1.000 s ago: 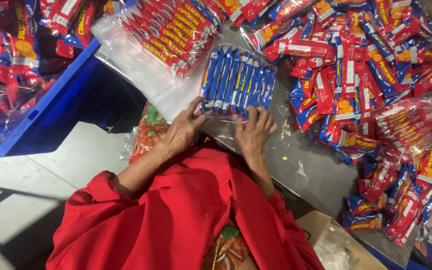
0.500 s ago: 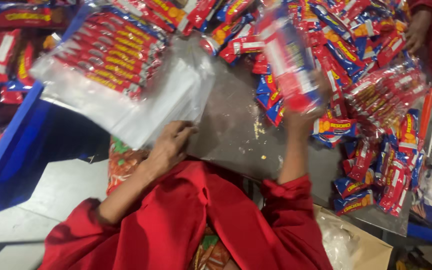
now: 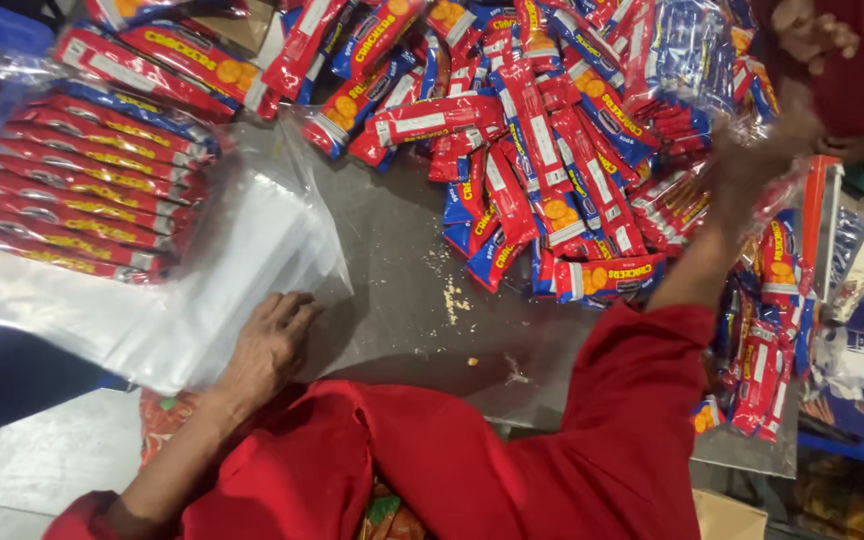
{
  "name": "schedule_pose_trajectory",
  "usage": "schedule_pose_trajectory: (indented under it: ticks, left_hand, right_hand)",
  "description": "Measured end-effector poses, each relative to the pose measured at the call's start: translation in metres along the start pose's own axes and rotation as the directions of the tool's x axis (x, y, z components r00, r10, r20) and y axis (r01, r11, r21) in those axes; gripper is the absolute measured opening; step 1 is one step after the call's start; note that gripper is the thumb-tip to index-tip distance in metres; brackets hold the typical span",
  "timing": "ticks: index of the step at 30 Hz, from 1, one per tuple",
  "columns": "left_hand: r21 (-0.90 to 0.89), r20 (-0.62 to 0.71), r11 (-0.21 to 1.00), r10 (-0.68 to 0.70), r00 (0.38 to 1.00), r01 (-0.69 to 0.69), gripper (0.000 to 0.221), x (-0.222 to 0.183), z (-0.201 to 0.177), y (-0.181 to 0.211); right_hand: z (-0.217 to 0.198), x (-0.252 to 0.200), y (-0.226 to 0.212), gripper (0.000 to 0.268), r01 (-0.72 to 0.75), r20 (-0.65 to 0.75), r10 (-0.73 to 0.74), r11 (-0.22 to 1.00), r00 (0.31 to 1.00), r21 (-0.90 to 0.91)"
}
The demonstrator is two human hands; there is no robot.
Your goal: The person sits on the floor and packs small red and blue snack packets into clear plastic bags. They pick up packets from a pile, place them into bags, and set the filled bags aside on the table.
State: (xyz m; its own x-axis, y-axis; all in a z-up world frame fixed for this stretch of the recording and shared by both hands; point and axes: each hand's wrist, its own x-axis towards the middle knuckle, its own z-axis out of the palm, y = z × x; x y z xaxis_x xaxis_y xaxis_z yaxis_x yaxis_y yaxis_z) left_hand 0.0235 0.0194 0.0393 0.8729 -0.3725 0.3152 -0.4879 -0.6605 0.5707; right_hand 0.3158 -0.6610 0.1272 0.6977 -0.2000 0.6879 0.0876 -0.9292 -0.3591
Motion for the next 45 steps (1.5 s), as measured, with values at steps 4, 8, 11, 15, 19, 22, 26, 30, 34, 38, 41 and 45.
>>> schedule_pose_trajectory:
  ticks: [4,8,11,15,19,22,26,30,34,38,41,45]
  left_hand:
    - [0.015,0.0,1.0,0.003,1.0,-0.003,0.064,0.006,0.013,0.001]
    - [-0.001,0.02,0.999,0.049,0.999,-0.049,0.062,0.017,0.024,0.009]
    - [0.015,0.021,0.996,0.093,0.995,-0.093,0.066,0.017,0.025,0.016]
    - [0.127,0.038,0.982,0.135,0.99,-0.139,0.07,0.013,0.027,0.031]
    - [0.112,0.059,0.99,0.08,0.995,-0.087,0.07,0.006,0.016,0.021]
    - [0.119,0.024,0.993,0.001,1.0,-0.004,0.059,-0.003,0.015,0.014]
    - [0.087,-0.06,0.996,0.04,0.997,-0.035,0.061,0.006,0.013,0.015]
    - [0.005,0.019,0.989,0.15,0.989,-0.15,0.077,0.033,0.018,0.038]
    - [-0.352,-0.019,0.926,0.139,0.99,-0.137,0.086,0.085,0.03,0.085]
    - [-0.435,-0.319,0.85,0.162,0.934,-0.296,0.112,0.147,0.036,0.118]
    - [-0.682,0.032,0.719,-0.155,0.987,0.135,0.121,0.183,0.029,0.108]
    - [-0.66,0.27,0.702,-0.112,0.956,0.269,0.127,0.199,0.004,0.045]
  right_hand:
    - [-0.068,-0.026,0.058,0.077,-0.385,-0.145,0.366,0.912,0.919,-0.139]
    - [-0.081,-0.049,0.071,0.035,-0.618,0.093,0.771,0.425,0.63,0.662]
    - [-0.082,-0.067,0.067,0.027,-0.601,0.07,0.751,0.466,0.657,0.65]
    - [-0.114,-0.072,0.056,0.021,-0.544,-0.057,0.661,0.66,0.748,0.518]
    - [-0.059,-0.028,0.027,0.024,-0.306,-0.144,0.381,0.876,0.913,0.373]
    - [-0.059,-0.04,0.036,0.031,-0.092,-0.217,0.124,0.984,0.968,0.154]
    - [-0.069,-0.018,0.032,0.046,0.081,-0.371,-0.116,0.991,0.921,-0.109]
    - [-0.095,-0.019,-0.011,0.054,0.246,-0.199,-0.249,0.968,0.948,-0.04]
    - [-0.137,-0.021,-0.105,0.052,0.328,-0.083,-0.317,0.911,0.945,0.252]
    - [-0.149,-0.064,-0.202,0.049,0.337,-0.152,-0.304,0.885,0.941,0.32]
    - [-0.122,-0.112,-0.259,0.048,0.418,-0.234,-0.359,0.861,0.903,0.291]
    - [-0.076,-0.193,-0.321,0.045,-0.2,-0.005,0.214,0.919,0.977,0.34]
